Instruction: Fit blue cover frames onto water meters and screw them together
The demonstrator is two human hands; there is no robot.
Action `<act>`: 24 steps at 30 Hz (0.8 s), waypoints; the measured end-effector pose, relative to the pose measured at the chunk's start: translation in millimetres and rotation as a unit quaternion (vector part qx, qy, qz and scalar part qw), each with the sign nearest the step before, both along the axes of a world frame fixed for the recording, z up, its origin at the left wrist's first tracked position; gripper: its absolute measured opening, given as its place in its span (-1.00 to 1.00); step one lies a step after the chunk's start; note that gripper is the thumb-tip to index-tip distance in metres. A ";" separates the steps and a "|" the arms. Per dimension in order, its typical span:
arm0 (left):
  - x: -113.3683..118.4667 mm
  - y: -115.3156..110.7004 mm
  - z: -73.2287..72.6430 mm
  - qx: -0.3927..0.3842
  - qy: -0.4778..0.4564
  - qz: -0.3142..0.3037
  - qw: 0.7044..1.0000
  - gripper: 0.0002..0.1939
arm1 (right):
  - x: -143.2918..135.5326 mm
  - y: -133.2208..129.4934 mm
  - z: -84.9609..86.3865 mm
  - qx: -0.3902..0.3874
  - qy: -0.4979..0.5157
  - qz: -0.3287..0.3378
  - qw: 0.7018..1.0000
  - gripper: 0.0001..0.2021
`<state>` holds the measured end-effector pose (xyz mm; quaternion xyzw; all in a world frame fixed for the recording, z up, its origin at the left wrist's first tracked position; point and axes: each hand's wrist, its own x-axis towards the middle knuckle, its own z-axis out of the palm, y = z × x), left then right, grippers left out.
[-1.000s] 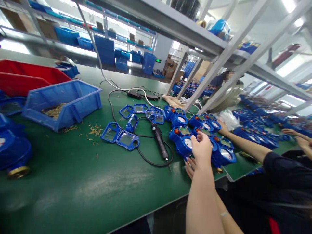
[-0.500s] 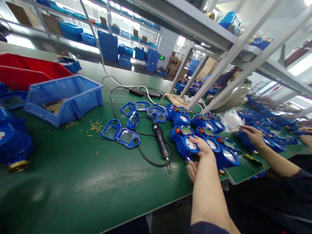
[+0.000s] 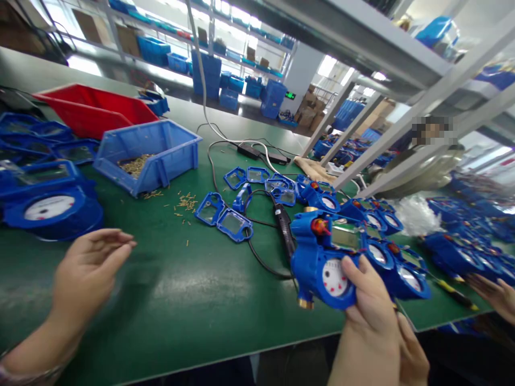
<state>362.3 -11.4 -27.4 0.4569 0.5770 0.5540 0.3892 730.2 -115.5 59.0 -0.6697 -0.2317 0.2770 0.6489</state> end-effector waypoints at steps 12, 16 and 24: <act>20.7 23.8 -1.0 -0.018 -0.137 -0.328 0.934 -0.49 | -183.3 46.1 -73.1 -0.033 0.294 0.253 0.921 -0.39; 11.5 25.0 -4.7 -0.039 -0.173 -0.324 0.929 -0.44 | -200.9 49.6 -75.3 -0.053 0.285 0.228 0.930 -0.31; 12.9 24.2 -15.2 -0.071 -0.221 -0.288 0.929 -0.46 | -190.9 48.4 -73.8 -0.100 0.169 0.286 0.938 -0.38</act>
